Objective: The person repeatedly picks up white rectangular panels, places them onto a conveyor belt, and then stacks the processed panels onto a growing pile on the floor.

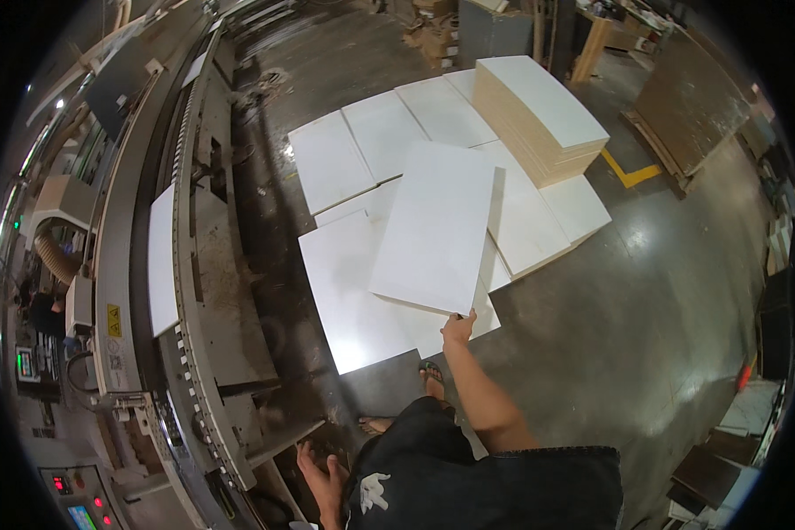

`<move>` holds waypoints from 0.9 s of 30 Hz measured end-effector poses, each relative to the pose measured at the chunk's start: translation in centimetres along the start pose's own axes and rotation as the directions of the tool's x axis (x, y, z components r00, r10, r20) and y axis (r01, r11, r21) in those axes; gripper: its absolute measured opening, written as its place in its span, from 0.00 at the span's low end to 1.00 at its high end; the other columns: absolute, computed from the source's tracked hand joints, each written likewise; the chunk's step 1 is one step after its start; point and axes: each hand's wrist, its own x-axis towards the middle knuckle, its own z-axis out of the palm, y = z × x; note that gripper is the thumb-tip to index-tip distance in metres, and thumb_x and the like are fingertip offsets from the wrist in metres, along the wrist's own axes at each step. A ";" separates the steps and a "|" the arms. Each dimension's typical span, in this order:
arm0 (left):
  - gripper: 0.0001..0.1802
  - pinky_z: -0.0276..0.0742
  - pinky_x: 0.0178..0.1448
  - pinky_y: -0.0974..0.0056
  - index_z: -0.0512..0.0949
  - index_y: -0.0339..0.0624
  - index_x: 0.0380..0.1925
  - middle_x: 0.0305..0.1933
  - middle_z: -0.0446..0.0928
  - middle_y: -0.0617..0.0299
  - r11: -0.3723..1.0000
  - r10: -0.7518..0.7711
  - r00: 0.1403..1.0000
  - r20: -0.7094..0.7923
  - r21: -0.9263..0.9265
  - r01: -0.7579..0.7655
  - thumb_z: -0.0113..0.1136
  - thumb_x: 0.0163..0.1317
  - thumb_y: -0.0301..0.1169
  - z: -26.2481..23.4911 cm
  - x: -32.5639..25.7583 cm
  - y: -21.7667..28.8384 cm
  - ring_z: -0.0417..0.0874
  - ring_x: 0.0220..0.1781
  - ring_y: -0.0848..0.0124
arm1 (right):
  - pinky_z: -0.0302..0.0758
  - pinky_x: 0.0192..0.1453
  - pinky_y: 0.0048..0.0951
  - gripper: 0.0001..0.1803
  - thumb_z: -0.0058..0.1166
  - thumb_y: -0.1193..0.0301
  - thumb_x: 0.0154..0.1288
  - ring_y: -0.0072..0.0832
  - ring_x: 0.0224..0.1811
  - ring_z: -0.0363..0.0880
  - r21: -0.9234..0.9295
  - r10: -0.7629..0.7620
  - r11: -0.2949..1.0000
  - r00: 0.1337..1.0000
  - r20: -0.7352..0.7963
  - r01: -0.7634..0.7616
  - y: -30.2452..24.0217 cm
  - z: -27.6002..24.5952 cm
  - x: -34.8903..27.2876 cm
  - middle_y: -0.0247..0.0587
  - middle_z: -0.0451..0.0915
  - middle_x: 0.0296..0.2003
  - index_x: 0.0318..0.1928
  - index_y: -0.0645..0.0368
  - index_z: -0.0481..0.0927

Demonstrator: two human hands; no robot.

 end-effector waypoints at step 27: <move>0.29 0.75 0.64 0.47 0.60 0.34 0.66 0.65 0.71 0.44 0.268 -0.345 0.651 0.676 -0.594 0.759 0.54 0.72 0.38 8.4 6.4 3.7 0.75 0.64 0.46 | 0.72 0.23 0.31 0.18 0.52 0.55 0.74 0.29 0.22 0.70 0.200 0.346 0.735 0.612 0.711 -0.648 4.8 -12.8 -5.7 0.40 0.74 0.27 0.47 0.58 0.73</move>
